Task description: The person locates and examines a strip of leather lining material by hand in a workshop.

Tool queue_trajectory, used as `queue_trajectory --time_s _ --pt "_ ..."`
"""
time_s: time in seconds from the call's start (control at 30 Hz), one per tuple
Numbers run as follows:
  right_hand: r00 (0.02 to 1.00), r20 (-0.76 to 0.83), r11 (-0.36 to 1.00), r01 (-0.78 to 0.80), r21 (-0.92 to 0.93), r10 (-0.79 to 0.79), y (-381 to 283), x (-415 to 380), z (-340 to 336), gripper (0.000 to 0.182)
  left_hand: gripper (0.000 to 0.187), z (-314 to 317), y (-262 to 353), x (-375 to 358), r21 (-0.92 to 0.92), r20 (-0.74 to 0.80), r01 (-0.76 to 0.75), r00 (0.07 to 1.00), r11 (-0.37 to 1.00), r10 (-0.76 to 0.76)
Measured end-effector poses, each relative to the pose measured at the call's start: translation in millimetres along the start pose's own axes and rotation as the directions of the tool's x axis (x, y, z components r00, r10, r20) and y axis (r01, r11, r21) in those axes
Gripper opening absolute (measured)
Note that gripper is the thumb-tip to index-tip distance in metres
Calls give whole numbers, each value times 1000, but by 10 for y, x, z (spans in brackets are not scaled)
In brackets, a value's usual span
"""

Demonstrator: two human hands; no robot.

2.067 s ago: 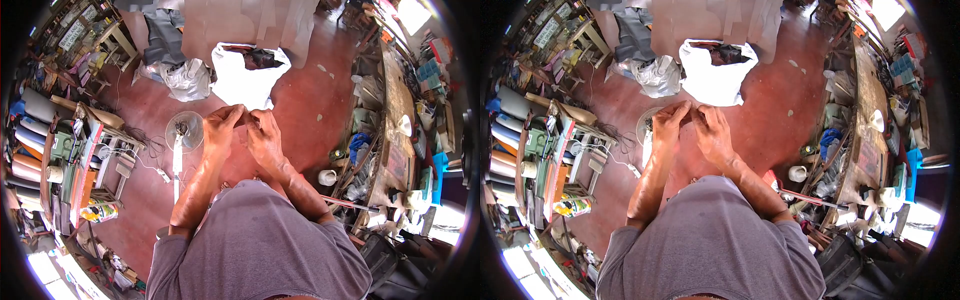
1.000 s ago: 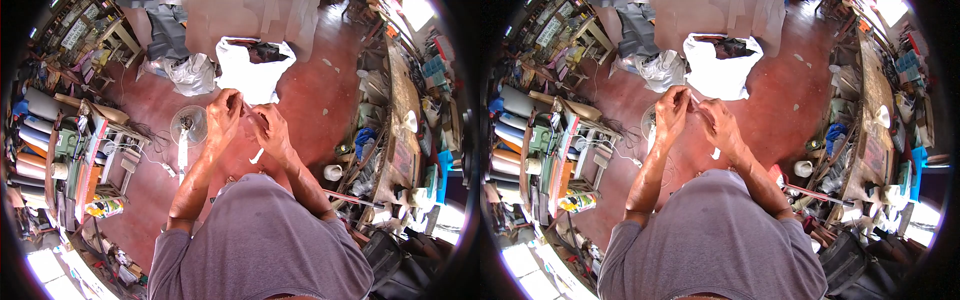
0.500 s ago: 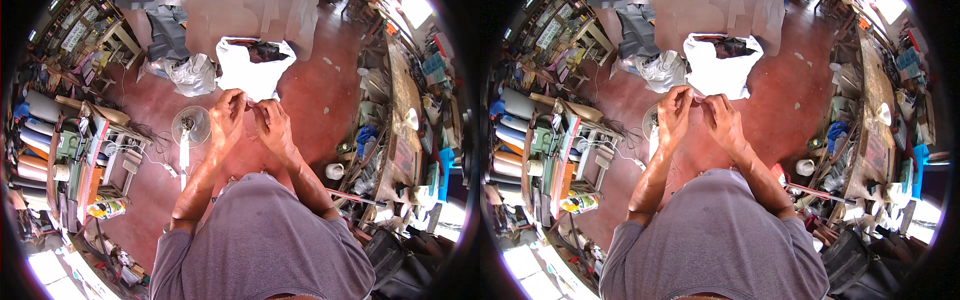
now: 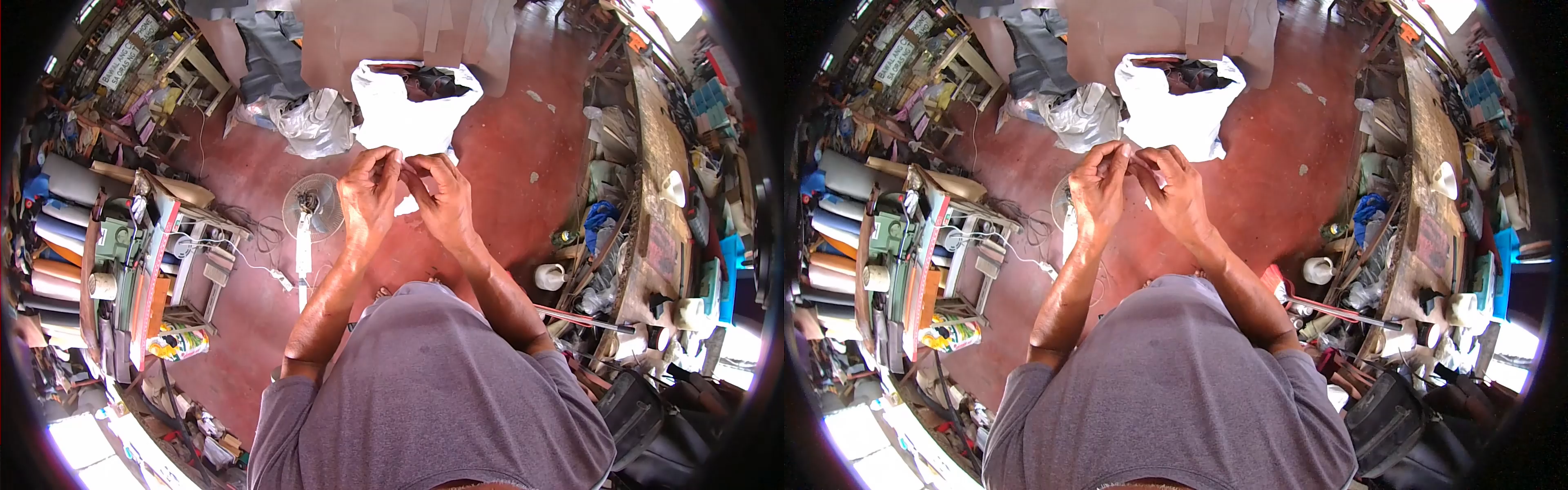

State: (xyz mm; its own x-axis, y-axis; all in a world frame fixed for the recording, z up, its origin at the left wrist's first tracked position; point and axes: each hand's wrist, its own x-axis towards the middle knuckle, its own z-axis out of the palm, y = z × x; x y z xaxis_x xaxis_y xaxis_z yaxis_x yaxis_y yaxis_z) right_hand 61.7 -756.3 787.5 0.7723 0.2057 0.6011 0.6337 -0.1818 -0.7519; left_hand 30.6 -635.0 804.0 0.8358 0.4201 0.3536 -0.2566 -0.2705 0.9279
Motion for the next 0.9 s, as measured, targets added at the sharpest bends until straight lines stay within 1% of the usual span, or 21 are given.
queue_trajectory --time_s 0.07,0.1,0.17,0.2,0.27,0.37,0.47,0.57,0.6,0.67,0.7,0.77,0.87,0.9 --pt "998 0 994 -70 80 70 22 -14 19 18 18 -14 10 6 14 2 13 1000 1000 -13" --pt "981 48 970 -191 152 186 19 -17 10 17 17 -16 -5 13 20 1 15 1000 1000 -15" --pt "904 166 863 -425 271 393 -1 -21 -19 15 16 -23 -49 27 31 -1 19 1000 999 -19" --pt "889 189 830 -456 320 416 -13 -9 -25 13 16 -32 -32 36 -2 6 43 999 999 -43" --pt "893 192 836 -448 316 406 23 -16 -22 13 17 -49 13 47 -67 24 96 995 993 -94" --pt "891 209 824 -452 341 402 13 -28 -36 13 18 -58 -7 51 -80 53 112 993 990 -108" --pt "898 221 822 -439 363 382 23 -29 -38 13 17 -57 50 50 -26 30 151 988 988 -150" --pt "900 242 838 -429 338 364 38 -20 -76 13 16 -57 -10 50 -17 45 61 997 998 -61" --pt "899 251 845 -428 321 360 42 -18 -93 14 15 -54 -5 44 26 52 42 998 999 -43" --pt "926 210 857 -370 357 313 76 -35 -68 13 13 -57 13 35 109 65 1 998 994 -8" --pt "939 189 862 -340 375 288 92 -39 -55 13 11 -62 -13 32 114 81 -10 997 993 1" --pt "942 209 868 -325 375 263 117 -37 -74 13 9 -84 -91 24 124 114 -33 993 992 18" --pt "937 273 892 -306 333 219 121 -31 -176 12 8 -180 163 56 270 206 -70 979 960 13" --pt "932 300 902 -298 314 203 102 -17 -218 11 9 -213 146 63 200 260 -35 965 979 -18"
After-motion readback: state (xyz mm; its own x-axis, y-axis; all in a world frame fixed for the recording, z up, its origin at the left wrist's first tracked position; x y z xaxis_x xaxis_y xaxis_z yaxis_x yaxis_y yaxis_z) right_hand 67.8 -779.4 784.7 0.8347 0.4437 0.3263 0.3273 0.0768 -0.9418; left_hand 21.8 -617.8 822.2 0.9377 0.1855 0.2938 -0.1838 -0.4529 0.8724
